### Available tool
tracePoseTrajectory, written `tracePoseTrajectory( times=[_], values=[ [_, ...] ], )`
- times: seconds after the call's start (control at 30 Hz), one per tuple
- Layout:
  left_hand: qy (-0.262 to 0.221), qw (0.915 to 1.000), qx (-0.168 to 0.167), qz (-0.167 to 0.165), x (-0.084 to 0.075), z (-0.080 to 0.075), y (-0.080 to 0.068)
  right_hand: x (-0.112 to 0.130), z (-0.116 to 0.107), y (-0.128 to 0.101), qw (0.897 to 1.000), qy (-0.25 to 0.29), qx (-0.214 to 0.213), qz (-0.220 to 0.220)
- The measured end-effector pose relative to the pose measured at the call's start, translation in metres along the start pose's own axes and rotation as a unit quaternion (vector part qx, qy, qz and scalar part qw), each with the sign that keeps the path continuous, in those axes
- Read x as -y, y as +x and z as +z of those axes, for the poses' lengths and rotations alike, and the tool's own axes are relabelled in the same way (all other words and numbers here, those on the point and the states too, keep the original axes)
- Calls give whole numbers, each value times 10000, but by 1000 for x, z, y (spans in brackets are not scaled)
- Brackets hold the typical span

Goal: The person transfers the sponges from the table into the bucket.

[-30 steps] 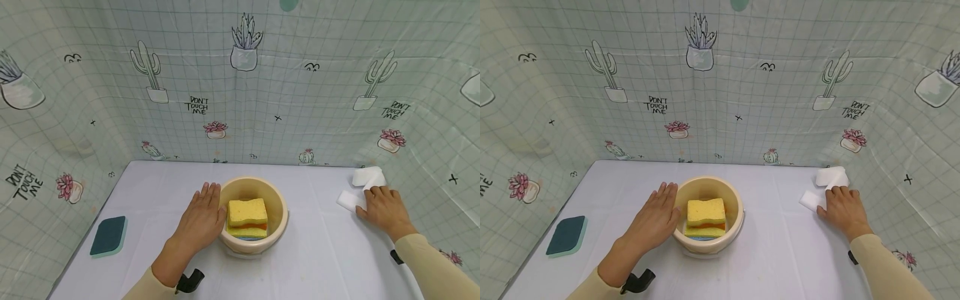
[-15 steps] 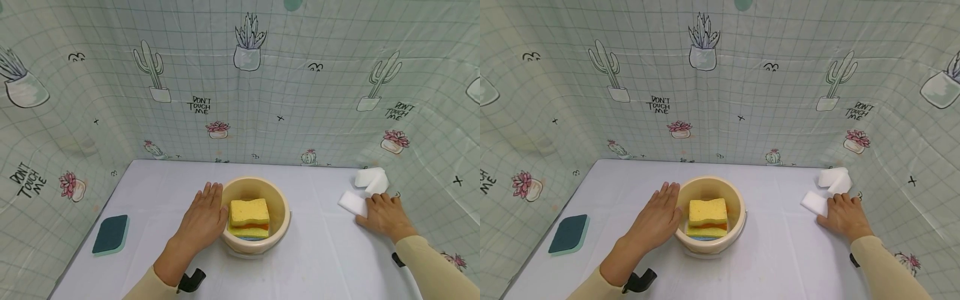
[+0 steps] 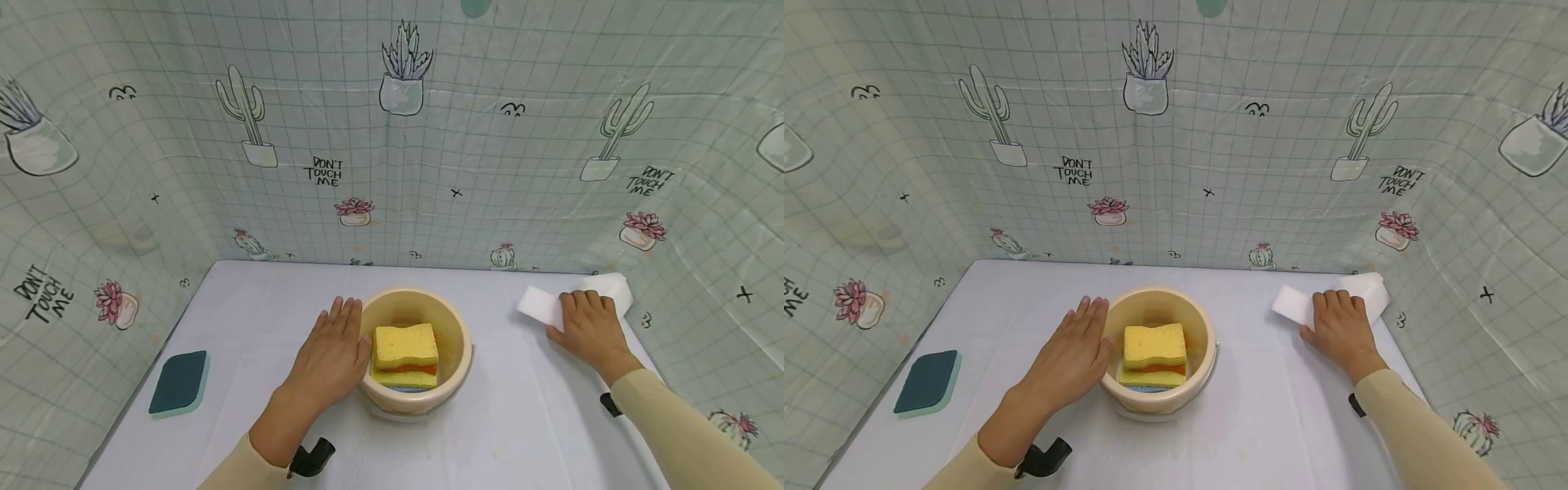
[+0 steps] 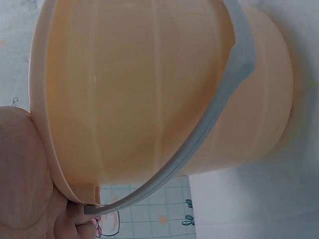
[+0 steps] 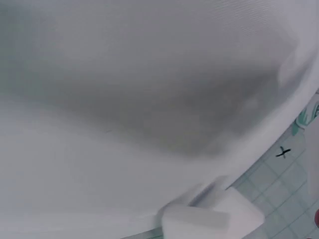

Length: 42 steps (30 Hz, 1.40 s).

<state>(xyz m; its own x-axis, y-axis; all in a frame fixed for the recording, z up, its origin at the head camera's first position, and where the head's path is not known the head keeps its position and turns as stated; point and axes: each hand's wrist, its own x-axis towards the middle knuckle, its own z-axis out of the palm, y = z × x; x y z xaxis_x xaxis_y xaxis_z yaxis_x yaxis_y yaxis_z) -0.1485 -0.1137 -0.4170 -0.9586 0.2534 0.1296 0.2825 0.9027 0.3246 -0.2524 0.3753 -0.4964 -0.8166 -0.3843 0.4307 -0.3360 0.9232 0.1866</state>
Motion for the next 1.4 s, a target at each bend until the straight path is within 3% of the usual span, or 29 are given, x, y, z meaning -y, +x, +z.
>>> tracePoseTrajectory(
  times=[0.2,0.67,0.9,1.1,1.23,1.4],
  values=[
    [31,10000,23,16,-2,-1,0,23,-4,25,9985,-49,-392,-383],
    [10,9998,179,89,2,-11,6,65,-33,63,9933,-45,-795,-836],
    [52,9995,297,73,2,-8,8,86,-60,81,9883,-2,-1103,-1054],
    [47,9995,293,56,1,-7,7,120,-96,97,9849,370,-1274,-1112],
    [36,9996,254,82,1,-7,7,149,-115,103,9813,617,-1210,-1365],
    [63,9996,224,138,2,-6,7,180,-124,103,9801,856,-698,-1650]
  ],
)
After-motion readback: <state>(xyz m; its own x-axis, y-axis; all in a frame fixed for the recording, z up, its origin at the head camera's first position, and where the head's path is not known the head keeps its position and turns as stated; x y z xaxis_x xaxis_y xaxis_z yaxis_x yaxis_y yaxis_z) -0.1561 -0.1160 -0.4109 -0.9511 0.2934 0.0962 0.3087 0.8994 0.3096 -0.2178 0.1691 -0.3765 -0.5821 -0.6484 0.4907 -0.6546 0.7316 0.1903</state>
